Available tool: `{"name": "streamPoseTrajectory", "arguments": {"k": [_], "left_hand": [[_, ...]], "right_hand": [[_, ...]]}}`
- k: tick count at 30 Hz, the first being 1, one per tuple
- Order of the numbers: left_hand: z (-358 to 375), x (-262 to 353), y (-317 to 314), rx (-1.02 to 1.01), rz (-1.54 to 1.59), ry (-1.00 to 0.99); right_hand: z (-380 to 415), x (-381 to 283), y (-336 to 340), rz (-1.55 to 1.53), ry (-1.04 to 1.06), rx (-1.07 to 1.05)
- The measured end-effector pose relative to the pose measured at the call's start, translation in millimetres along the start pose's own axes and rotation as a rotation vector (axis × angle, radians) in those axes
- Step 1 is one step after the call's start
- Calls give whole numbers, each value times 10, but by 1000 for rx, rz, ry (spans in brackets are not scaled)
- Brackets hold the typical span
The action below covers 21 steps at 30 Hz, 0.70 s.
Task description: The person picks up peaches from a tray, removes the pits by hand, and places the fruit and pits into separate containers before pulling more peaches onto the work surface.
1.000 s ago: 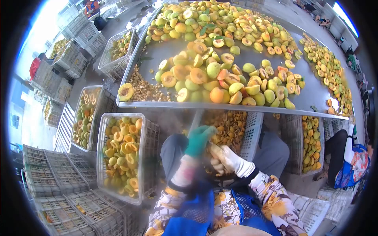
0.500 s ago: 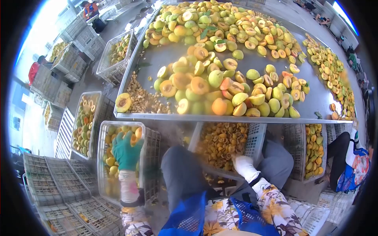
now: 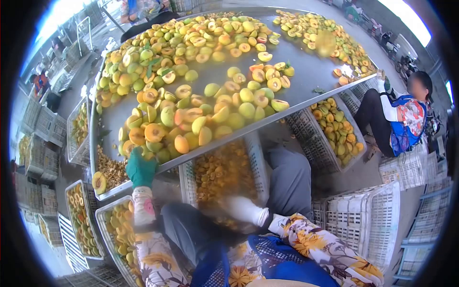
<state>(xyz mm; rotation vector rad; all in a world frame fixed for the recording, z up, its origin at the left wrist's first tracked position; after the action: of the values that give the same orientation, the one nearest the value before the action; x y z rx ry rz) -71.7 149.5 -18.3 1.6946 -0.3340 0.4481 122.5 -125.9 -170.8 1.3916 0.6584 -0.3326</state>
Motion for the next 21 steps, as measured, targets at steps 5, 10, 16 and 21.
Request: {"name": "streamPoseTrajectory", "arguments": {"k": [5,10,16,21], "left_hand": [[766,123,228,-561,1641,412],[1640,495,-20,-666,1748,645],[1998,580,-87,-678,1803,507],[1986,467,17,-354,1258,213]], "right_hand": [[162,-439,599,288,283,236],[79,-974,1438,-428,12,393],[-102,-1444,1568,-141,226,437],[-154,-1186,1200,-168,187,424]]}}
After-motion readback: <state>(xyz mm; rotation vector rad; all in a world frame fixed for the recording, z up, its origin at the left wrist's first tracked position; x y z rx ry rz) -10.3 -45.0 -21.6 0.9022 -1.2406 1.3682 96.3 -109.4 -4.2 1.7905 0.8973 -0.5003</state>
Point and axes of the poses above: each hand's wrist, its own z-axis away from the middle knuckle, its own y-axis out of the back of the hand, x = y × z, the point moved 9 cm from there along -z, towards the middle knuckle, and after that the axes turned 15 degrees about y, right-handed, at the moved point
